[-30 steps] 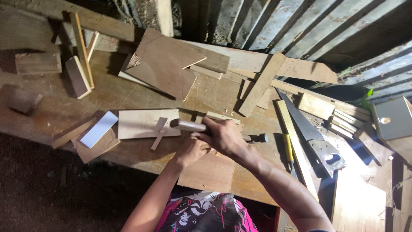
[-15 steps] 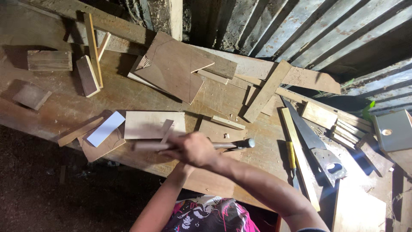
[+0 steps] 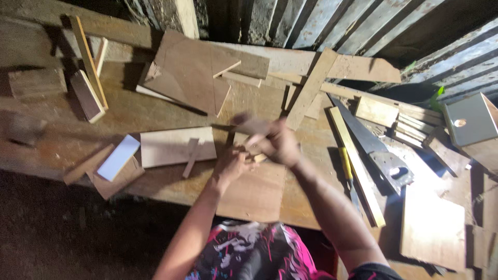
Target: The person assembles a small wooden structure by aligning pieces and hammering nails into place. They repeatedly reposition the components, tap them with a hammer, and adjust the alignment to secure the joints.
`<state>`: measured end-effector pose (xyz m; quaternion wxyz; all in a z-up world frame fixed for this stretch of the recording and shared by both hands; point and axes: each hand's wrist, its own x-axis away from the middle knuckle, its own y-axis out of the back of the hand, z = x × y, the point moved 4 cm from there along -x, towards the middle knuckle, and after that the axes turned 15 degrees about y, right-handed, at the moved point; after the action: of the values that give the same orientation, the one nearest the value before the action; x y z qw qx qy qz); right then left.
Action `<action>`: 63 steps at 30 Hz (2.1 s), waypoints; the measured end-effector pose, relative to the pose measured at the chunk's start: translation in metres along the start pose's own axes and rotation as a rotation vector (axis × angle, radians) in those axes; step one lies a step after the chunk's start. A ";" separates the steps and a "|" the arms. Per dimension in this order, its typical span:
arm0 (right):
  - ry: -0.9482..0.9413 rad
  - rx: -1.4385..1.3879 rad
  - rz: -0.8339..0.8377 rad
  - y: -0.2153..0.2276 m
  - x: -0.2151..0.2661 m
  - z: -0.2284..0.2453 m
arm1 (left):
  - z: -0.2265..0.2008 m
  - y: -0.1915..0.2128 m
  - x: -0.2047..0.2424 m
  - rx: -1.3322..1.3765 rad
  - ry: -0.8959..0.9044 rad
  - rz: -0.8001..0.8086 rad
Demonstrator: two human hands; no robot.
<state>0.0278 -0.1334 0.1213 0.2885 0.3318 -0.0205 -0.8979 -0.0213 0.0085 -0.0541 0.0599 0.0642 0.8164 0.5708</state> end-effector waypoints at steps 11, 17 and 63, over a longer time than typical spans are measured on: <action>-0.088 0.649 0.500 -0.164 -0.030 0.000 | -0.016 0.086 0.014 -0.344 0.921 0.298; -0.149 0.218 -0.117 -0.015 -0.011 0.003 | -0.004 0.027 0.001 -0.034 0.186 -0.195; 0.102 -0.319 -0.627 0.069 0.008 -0.032 | 0.033 -0.046 0.010 -0.190 0.064 0.074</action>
<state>0.0769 -0.1901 0.1077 0.0476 0.3170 0.2371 -0.9171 -0.0269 0.0251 -0.1090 0.0185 0.0698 0.7570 0.6494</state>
